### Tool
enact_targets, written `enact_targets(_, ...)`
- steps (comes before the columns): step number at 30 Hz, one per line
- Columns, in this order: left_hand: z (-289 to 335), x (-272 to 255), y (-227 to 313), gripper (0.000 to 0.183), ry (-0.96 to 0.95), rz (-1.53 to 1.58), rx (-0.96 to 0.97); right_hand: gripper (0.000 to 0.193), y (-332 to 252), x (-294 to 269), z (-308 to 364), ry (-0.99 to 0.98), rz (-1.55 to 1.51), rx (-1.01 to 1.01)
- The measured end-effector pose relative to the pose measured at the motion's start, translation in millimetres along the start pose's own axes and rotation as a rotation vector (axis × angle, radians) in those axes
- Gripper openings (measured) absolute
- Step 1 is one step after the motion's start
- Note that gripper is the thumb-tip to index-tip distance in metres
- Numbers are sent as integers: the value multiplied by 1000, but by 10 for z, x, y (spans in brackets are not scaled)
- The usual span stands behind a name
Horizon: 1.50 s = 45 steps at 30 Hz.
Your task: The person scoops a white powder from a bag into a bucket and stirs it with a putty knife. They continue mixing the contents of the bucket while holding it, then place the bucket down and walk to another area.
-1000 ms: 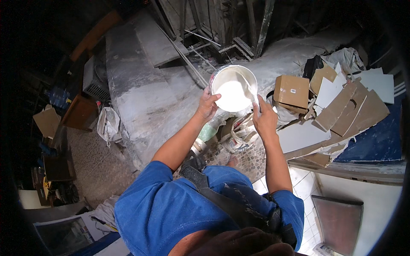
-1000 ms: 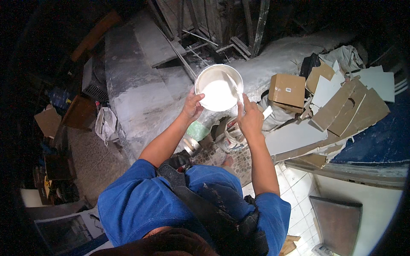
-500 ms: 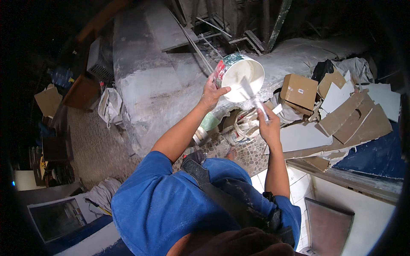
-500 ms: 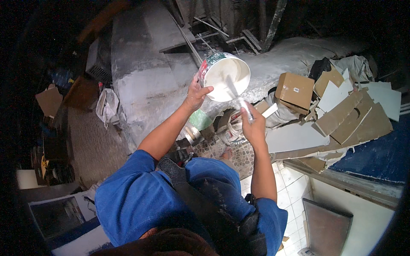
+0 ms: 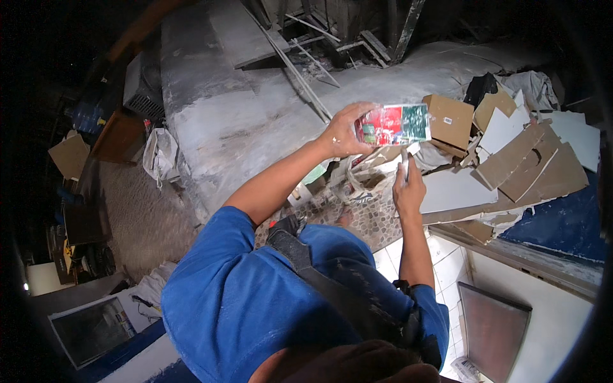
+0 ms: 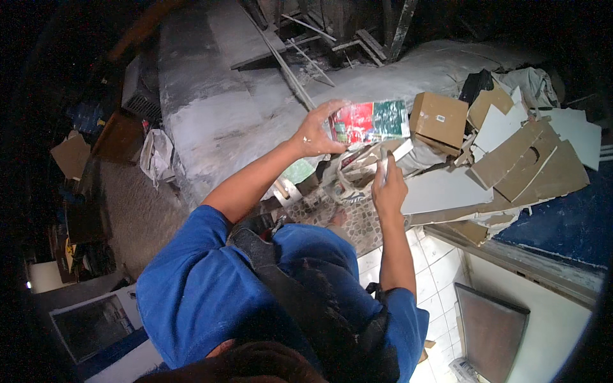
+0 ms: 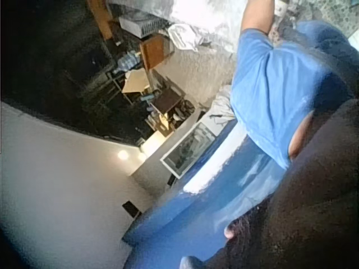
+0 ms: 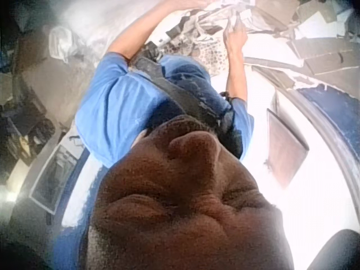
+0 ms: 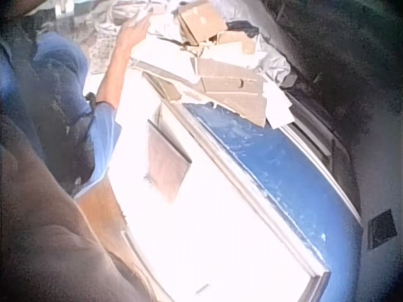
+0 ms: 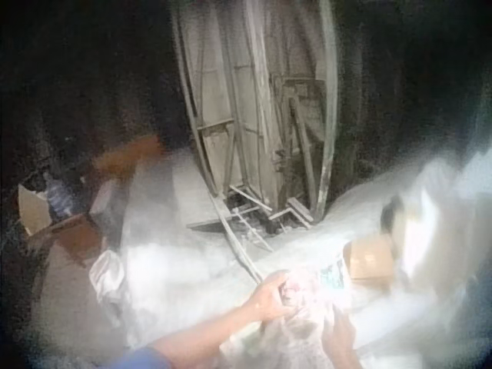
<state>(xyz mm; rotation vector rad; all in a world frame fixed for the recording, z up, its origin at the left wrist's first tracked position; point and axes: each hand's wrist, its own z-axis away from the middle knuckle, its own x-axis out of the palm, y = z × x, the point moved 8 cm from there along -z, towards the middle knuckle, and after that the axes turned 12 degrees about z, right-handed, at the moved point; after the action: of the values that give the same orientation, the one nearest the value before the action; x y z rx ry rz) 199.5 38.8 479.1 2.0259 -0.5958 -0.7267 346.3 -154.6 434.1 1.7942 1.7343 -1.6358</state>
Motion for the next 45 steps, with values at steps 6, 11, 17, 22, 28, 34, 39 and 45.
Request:
enact_targets(6, -71, 199, -96, 91, -55, -28, 34, 35, 255, -46, -100, -31, 89, 112)
enact_targets(11, -216, 363, 121, 88, -106, -60, 273, 44, 445, 109, -47, 28, 221, -66)
enact_targets(17, -291, 389, 92, 92, -102, -144, 226, 54, 509, 202, -46, -50, 389, -95)
enact_targets(22, -151, 286, -8, 86, -57, -269, 179, 57, 681, 486, 15, -306, 445, -52)
enact_targets(28, 785, -496, -965, 71, 677, 282, -451, 47, 893, 1035, 494, -209, -141, 155)
enact_targets(34, 3220, -1077, -1978, 56, 1115, 541, -1212, 35, 549, 1992, 1317, -831, -404, 426)
enact_targets(39, 4285, -1122, -2124, 49, 874, 348, -1460, 39, -261, 2687, 1685, -952, -456, 218)
enact_targets(45, 5705, -1097, -3091, 47, 646, 278, -1250, 48, -1071, 3365, 1986, -1277, -321, 479)
